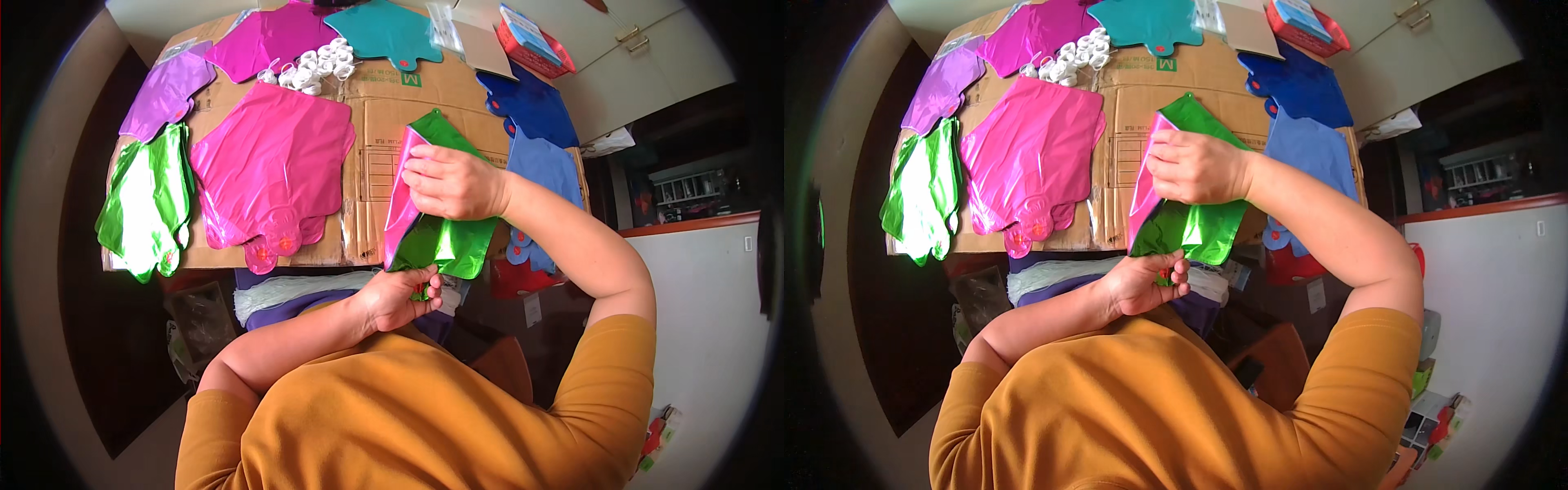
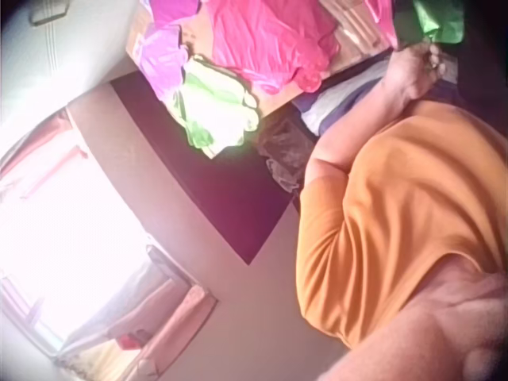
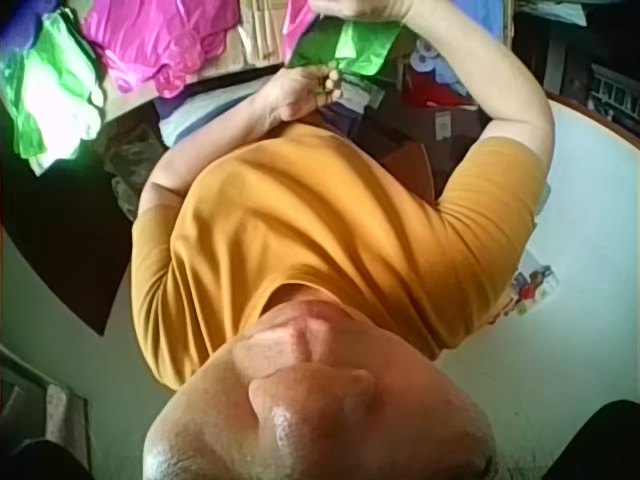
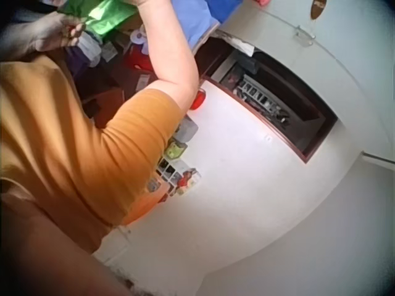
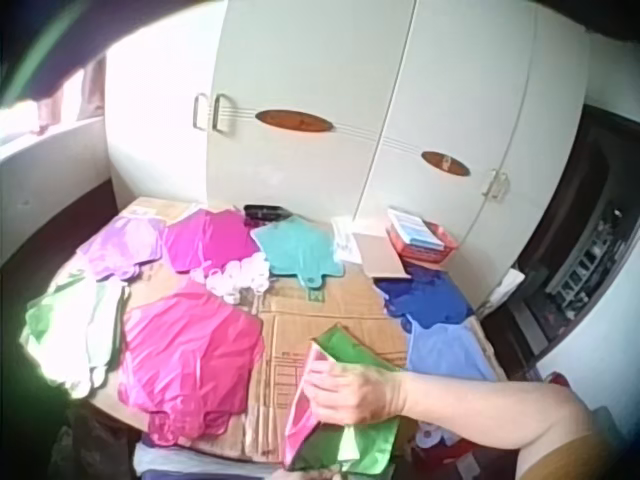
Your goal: Folding colored plastic sheets and inserting them into retail packaging with cardboard backing.
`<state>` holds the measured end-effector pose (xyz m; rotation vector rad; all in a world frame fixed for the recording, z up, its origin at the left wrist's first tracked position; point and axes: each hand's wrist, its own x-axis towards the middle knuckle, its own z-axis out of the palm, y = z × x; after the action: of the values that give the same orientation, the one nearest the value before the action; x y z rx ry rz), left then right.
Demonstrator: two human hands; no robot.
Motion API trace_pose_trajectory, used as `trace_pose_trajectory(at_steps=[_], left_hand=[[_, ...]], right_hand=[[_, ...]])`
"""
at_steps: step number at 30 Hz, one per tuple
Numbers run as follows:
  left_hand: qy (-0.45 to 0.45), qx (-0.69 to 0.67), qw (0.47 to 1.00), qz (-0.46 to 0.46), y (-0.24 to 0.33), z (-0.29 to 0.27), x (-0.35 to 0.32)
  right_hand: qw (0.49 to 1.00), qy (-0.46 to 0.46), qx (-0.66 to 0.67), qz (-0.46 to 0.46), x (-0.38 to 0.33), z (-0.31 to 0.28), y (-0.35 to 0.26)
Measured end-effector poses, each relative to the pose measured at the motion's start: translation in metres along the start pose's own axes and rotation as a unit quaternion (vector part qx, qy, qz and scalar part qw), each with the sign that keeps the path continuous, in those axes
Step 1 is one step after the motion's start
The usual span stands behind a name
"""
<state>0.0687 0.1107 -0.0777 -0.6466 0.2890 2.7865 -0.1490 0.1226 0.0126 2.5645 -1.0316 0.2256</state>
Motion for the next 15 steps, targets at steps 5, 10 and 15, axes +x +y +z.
trace_pose_trajectory(at_steps=[5,10,15], left_hand=[[-0.004,-0.007,1.000,0.006,-0.001,0.001,-0.001],[-0.001,-0.004,1.000,0.014,-0.002,0.003,-0.002],[-0.006,-0.014,1.000,0.010,-0.002,0.002,-0.002]], right_hand=[[1.000,0.016,-0.015,0.011,-0.015,0.007,-0.006],[1.000,-0.005,0.004,0.010,-0.017,0.010,-0.003],[1.000,-0.012,0.020,0.021,-0.015,0.005,-0.004]])
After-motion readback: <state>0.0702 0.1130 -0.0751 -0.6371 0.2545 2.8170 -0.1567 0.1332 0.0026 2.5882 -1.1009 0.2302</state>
